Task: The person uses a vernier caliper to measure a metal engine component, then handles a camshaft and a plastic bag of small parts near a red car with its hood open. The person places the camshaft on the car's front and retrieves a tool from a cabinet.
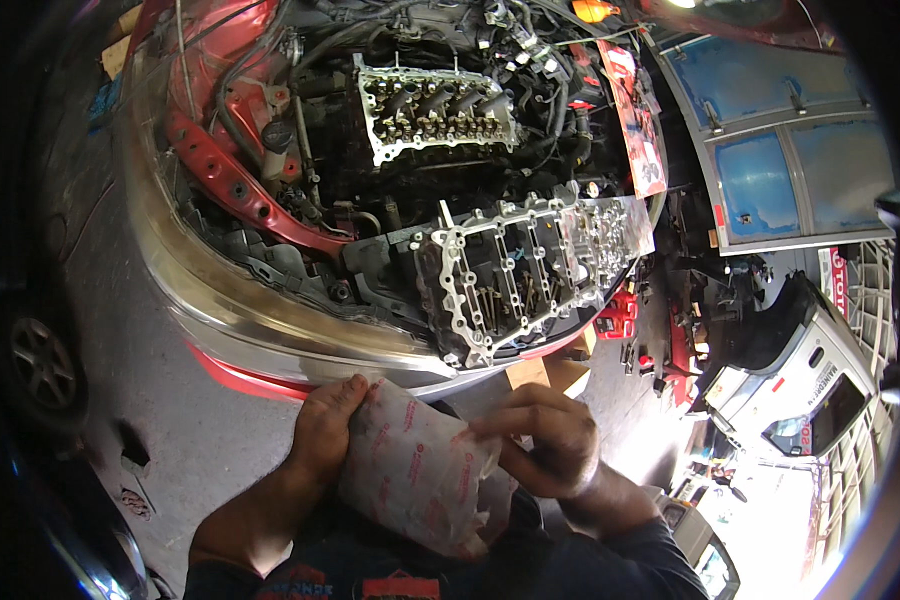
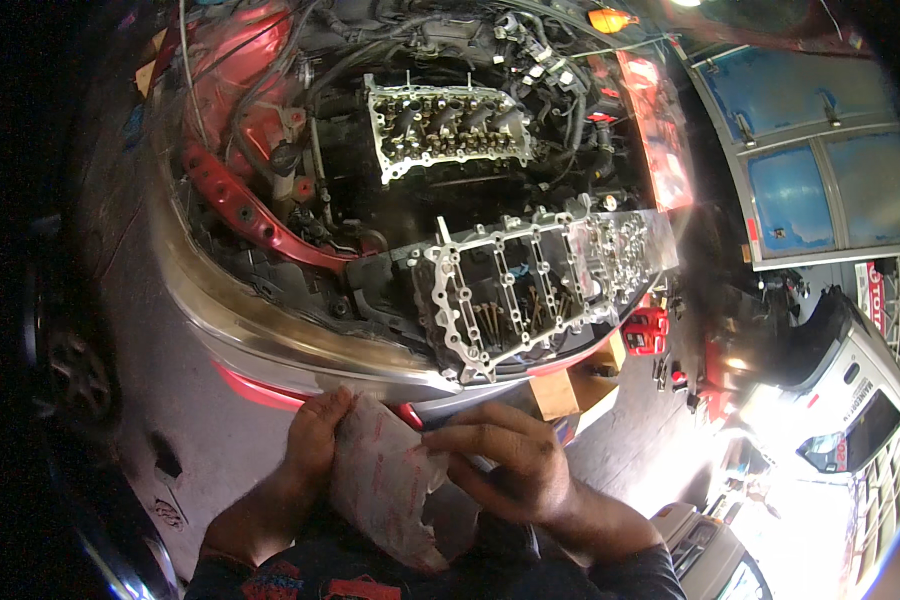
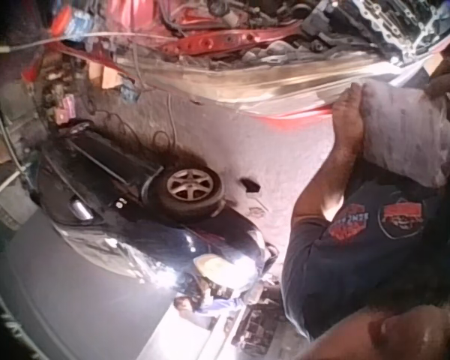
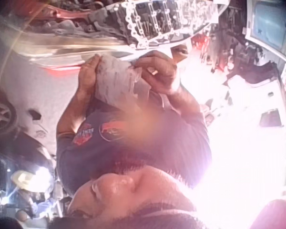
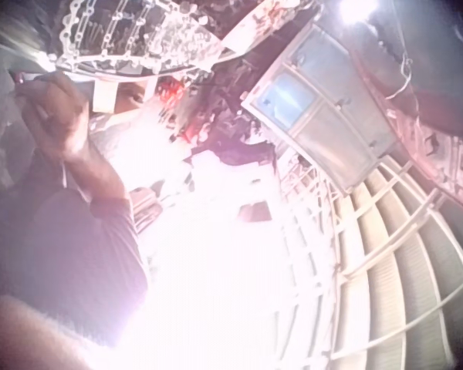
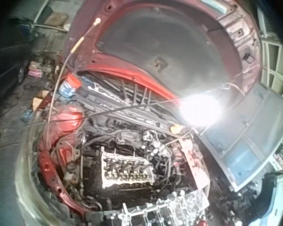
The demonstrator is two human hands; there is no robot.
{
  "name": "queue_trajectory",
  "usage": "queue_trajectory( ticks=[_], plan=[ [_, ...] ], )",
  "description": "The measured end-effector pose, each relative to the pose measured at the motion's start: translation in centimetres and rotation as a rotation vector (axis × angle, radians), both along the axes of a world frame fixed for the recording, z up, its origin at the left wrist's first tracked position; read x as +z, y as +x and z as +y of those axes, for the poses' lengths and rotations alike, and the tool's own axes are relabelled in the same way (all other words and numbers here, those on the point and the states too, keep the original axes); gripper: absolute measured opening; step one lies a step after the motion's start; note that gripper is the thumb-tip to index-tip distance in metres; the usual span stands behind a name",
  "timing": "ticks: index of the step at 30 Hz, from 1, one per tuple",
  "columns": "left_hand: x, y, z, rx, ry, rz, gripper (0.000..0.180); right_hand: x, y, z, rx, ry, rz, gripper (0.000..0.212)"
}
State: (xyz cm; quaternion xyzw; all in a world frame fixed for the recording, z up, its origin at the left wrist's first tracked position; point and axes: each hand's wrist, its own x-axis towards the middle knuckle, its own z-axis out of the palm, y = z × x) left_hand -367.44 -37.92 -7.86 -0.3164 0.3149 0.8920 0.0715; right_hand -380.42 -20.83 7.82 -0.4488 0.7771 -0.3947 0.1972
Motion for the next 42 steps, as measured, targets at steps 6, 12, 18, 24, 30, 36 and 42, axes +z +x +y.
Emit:
queue_trajectory(
  ticks=[6,12,18,24,30,36,42],
  plan=[
    [0.1,-1.6,3.1,-0.027,0.157,0.051,0.035,3.4,-0.8,0.5,-0.032,-0.047,-0.008,0.023],
    [2.5,-3.9,7.7,-0.132,0.079,0.240,0.036,8.1,-2.1,3.3,0.252,-0.282,0.072,0.022],
    [8.2,-4.5,15.8,-0.068,0.037,0.240,0.036,11.6,-2.9,11.7,0.463,-0.517,0.183,0.018],
    [11.0,-5.4,23.7,0.095,0.125,0.314,0.038,13.4,-3.8,21.4,0.496,-0.674,0.261,0.020],
    [13.9,-5.5,27.5,0.034,-0.078,0.318,0.039,14.1,-3.7,28.2,0.520,-0.842,0.282,0.022],
    [18.5,-7.1,30.0,-0.052,-0.387,0.269,0.042,15.3,-2.6,34.2,0.370,-0.897,0.227,0.024],
    [22.2,-8.5,32.6,-0.228,-0.537,0.228,0.041,15.7,-1.8,37.8,0.310,-0.953,0.201,0.021]
  ],
)
